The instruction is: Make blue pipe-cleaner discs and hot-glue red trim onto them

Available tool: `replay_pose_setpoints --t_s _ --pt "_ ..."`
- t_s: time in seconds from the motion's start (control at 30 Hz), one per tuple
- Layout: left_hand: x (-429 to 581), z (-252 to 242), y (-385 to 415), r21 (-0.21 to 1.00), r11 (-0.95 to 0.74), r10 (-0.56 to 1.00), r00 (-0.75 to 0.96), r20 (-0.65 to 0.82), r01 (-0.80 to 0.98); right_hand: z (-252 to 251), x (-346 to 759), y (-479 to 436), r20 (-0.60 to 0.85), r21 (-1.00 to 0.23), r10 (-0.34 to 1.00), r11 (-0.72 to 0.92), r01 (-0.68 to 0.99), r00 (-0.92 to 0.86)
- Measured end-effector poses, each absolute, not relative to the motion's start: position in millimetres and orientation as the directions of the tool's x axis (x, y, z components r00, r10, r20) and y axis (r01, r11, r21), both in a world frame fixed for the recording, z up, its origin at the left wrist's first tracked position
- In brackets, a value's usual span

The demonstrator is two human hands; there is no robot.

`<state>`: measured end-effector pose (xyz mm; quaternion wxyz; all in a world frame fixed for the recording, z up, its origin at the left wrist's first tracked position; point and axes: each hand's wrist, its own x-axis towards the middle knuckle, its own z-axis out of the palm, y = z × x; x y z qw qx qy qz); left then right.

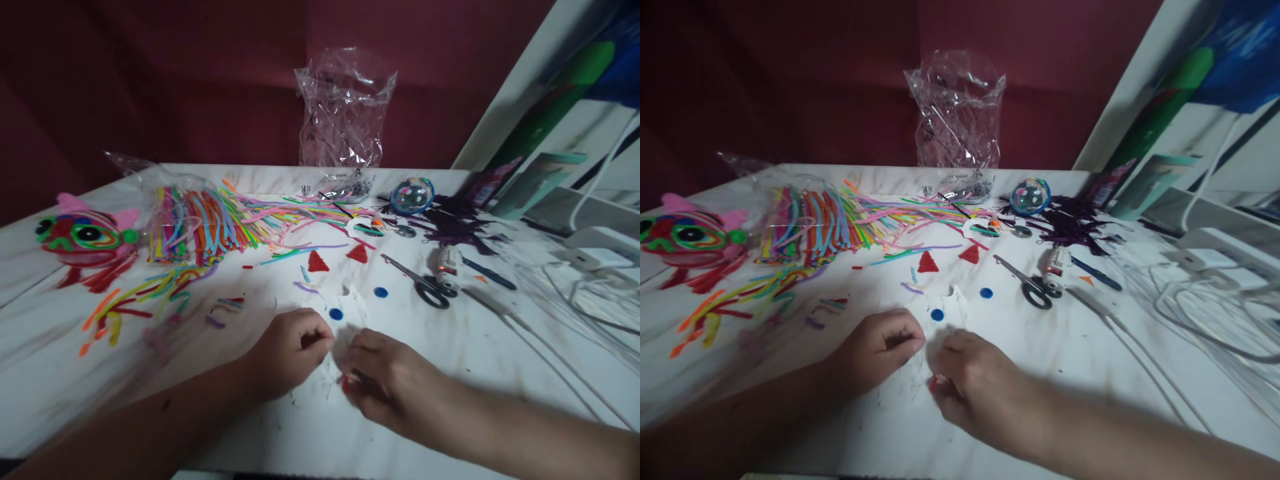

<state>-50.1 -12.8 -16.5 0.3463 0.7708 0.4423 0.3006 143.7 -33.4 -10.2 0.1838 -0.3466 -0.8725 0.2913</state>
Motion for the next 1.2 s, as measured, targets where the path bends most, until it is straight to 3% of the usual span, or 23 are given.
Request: replay_pose_setpoints --t_s 0.1,0.23,0.3,0.43,0.6,0.73,0.83,0.93,1.1,1.2 --pt "-51 -18 -14 0.763 -0.441 0.849 0.496 0.184 0.473 -15 141 -32 0.102 -0.714 0.749 0.514 0.476 -0.655" --pt "-51 -14 -16 0.788 -0.410 0.860 0.483 0.166 0.460 -11 143 -25 -0.133 -0.962 0.841 0.016 0.271 -0.524" --pt "-50 -12 -18 0.835 -0.328 0.880 0.463 0.101 0.442 -4 142 -22 -0.202 -0.979 0.855 -0.179 0.095 -0.478" --pt "-49 -13 -19 0.952 -0.093 0.863 0.501 -0.069 0.291 1 130 -20 -0.190 -0.965 0.913 -0.241 -0.102 -0.360" --pt "-52 -17 -15 0.989 0.093 0.854 0.502 -0.140 0.118 -8 120 -20 -0.106 -0.980 0.923 -0.161 -0.120 -0.370" --pt "-53 -16 -13 0.975 0.136 0.876 0.439 -0.201 0.177 -2 129 -16 0.081 -0.986 0.937 0.126 0.112 -0.339" --pt "-53 -17 -15 0.956 0.070 0.869 0.453 -0.198 0.284 10 137 -13 0.285 -0.835 0.829 0.461 0.300 -0.481" --pt "-53 -19 -18 0.930 -0.038 0.860 0.486 -0.156 0.366 14 138 -13 0.326 -0.690 0.661 0.655 0.307 -0.676" --pt "-51 -21 -19 0.913 -0.107 0.849 0.513 -0.122 0.394 2 133 -16 0.358 -0.541 0.599 0.759 0.364 -0.717" --pt "-49 -23 -18 0.901 -0.120 0.853 0.508 -0.121 0.416 -4 135 -17 0.319 -0.544 0.622 0.738 0.400 -0.715"
